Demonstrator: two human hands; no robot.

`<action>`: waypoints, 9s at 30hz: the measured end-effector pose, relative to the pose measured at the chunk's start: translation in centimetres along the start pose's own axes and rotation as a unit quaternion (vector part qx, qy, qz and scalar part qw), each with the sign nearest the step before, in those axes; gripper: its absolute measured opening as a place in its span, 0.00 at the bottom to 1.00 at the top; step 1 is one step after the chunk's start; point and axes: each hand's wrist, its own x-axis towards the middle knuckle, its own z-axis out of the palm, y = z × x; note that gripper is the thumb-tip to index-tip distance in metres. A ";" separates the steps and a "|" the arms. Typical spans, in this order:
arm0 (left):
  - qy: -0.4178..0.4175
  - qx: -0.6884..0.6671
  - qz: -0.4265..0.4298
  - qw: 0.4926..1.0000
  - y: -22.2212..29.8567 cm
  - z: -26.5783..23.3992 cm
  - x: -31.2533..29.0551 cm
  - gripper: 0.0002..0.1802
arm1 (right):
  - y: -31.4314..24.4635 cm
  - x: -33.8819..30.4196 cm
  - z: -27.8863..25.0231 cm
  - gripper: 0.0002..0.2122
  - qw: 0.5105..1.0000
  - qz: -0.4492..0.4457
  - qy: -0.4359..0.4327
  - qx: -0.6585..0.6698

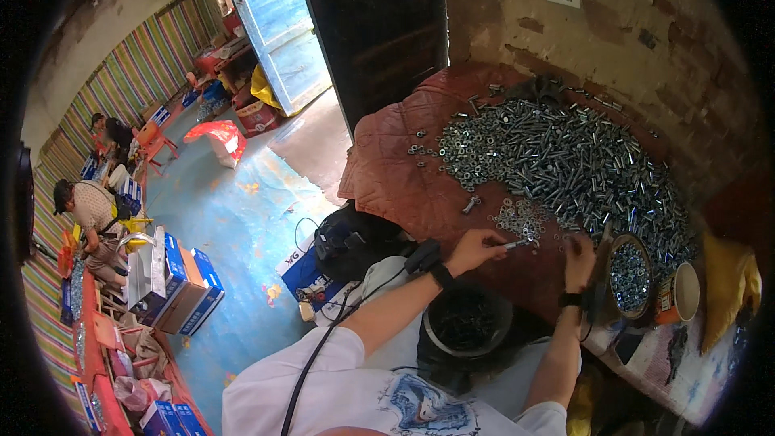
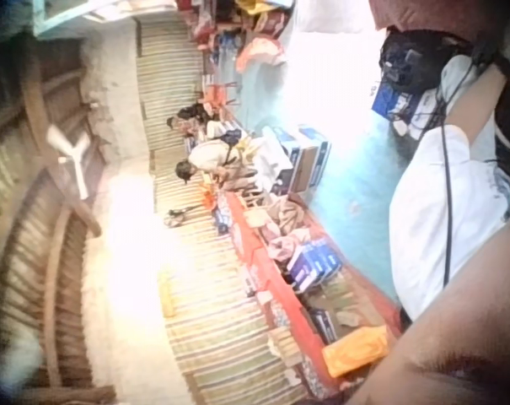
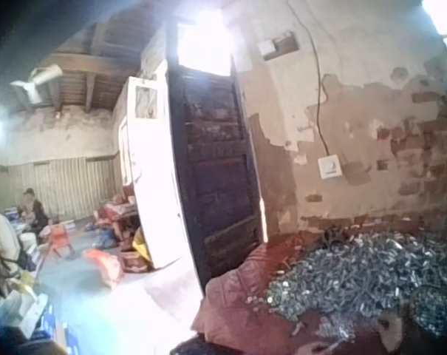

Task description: Sorting through a large pile of bolts, nuts, and washers to assemble sets.

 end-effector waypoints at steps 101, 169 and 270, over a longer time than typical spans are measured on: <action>0.027 -0.043 -0.033 0.998 2.9 -2.2 -2.2 0.16 | -12.8 -1.0 4.4 0.10 0.971 -0.113 -0.139 0.158; 0.016 0.126 0.041 0.991 3.8 1.3 -6.5 0.15 | -14.9 -4.2 -3.7 0.13 0.963 -0.139 -0.204 0.109; -0.147 0.292 0.056 0.943 2.1 1.3 -1.8 0.09 | -8.8 -7.0 -1.3 0.10 0.979 -0.034 -0.193 0.059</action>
